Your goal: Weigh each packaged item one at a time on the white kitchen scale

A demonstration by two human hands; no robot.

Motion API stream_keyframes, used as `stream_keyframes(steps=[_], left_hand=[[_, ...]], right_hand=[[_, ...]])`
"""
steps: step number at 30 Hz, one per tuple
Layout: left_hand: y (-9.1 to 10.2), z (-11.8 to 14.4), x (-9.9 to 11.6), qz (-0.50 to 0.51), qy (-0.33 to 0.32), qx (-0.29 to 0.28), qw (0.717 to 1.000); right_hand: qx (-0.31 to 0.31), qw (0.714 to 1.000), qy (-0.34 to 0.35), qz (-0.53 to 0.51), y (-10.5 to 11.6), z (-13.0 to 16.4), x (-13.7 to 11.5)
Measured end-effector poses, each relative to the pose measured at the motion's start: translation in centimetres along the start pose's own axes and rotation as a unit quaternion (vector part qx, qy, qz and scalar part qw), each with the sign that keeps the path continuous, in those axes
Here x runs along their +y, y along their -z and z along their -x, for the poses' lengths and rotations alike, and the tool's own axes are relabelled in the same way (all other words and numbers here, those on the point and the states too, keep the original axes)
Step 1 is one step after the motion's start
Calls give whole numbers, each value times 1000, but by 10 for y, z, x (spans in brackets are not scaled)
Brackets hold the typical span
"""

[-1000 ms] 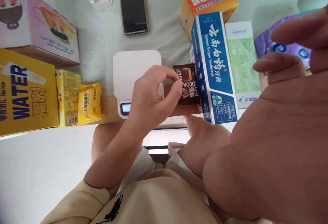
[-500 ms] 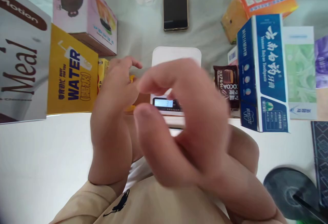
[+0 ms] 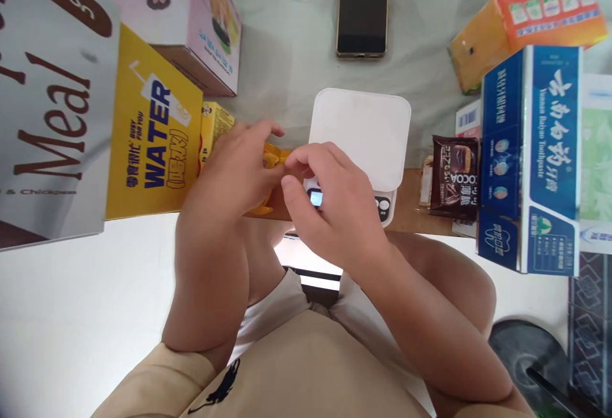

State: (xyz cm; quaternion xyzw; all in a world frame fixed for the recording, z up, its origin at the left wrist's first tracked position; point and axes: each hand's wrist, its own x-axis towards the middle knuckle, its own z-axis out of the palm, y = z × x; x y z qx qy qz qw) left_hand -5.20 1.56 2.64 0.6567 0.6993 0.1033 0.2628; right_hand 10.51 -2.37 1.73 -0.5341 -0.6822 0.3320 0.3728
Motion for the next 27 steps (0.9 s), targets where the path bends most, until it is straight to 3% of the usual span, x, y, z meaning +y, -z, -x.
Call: stream_keyframes(steps=[4,7,10,13,16,19,22,27], left_hand=[[12,2,6,45,23,20,999],[17,7,12,164,-31,107,980],[13,12,18,247,-92,151,953],[0,12,26,308,-142,144,929],[-20,8,33,365,-178,93,909],[-43,3,37,334,-185,44,923],[-56,1,40,280,-199,23,939],[-46,4,48,204,-168,73,962]], right_hand=[[5,1000,-2,2,0,0,2],[8,1000,-4,-15,2,2,1],[26,1000,-12,-13,7,4,0],[61,998,-25,-14,17,4,5],[95,994,-45,-24,29,0,18],[124,989,-78,-5,41,-6,34],[114,984,-117,71,50,-7,43],[132,970,-92,183,57,-4,41]])
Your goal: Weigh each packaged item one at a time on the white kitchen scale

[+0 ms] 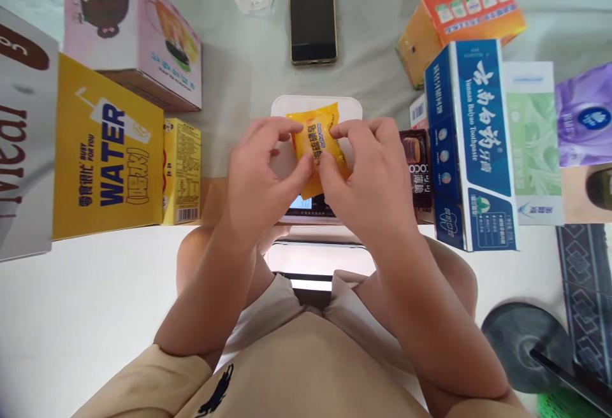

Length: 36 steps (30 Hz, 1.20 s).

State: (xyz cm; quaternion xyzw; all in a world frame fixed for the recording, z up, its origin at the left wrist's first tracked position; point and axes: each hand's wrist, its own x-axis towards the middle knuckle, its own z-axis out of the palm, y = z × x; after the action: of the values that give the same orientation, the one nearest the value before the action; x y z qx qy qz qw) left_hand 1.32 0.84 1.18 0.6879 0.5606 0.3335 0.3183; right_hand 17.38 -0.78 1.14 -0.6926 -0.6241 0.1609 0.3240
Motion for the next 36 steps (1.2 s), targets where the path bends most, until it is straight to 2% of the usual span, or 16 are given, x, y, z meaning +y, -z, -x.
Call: stream_keyframes(steps=[6,9,13,20,24,27,29,33,36], left_hand=[[5,-4,3,-21,-28,28,999],[7,-5,1,-74,-3,27,997],[11,-3,3,-135,48,-15,990],[9,-2,3,-56,0,-63,996],[10,-6,-6,-44,62,-6,997],[10,-10,-14,-23,157,-17,987],[9,-11,-17,-8,194,-29,981],[11,-8,-15,-6,175,-25,984],[24,-7,-12,-56,189,23,980]], right_hand=[[8,999,23,-23,2,0,-2],[5,999,25,-19,1,0,-2],[-25,1000,13,-7,0,2,-2],[-59,997,-23,-47,-3,0,-2],[-71,996,-18,-46,-5,-3,0],[-83,996,-18,-34,-6,-3,2],[-75,996,-8,-42,-6,-3,3],[-72,995,-12,-74,-10,-1,2],[-101,983,-34,-146,-24,1,-5]])
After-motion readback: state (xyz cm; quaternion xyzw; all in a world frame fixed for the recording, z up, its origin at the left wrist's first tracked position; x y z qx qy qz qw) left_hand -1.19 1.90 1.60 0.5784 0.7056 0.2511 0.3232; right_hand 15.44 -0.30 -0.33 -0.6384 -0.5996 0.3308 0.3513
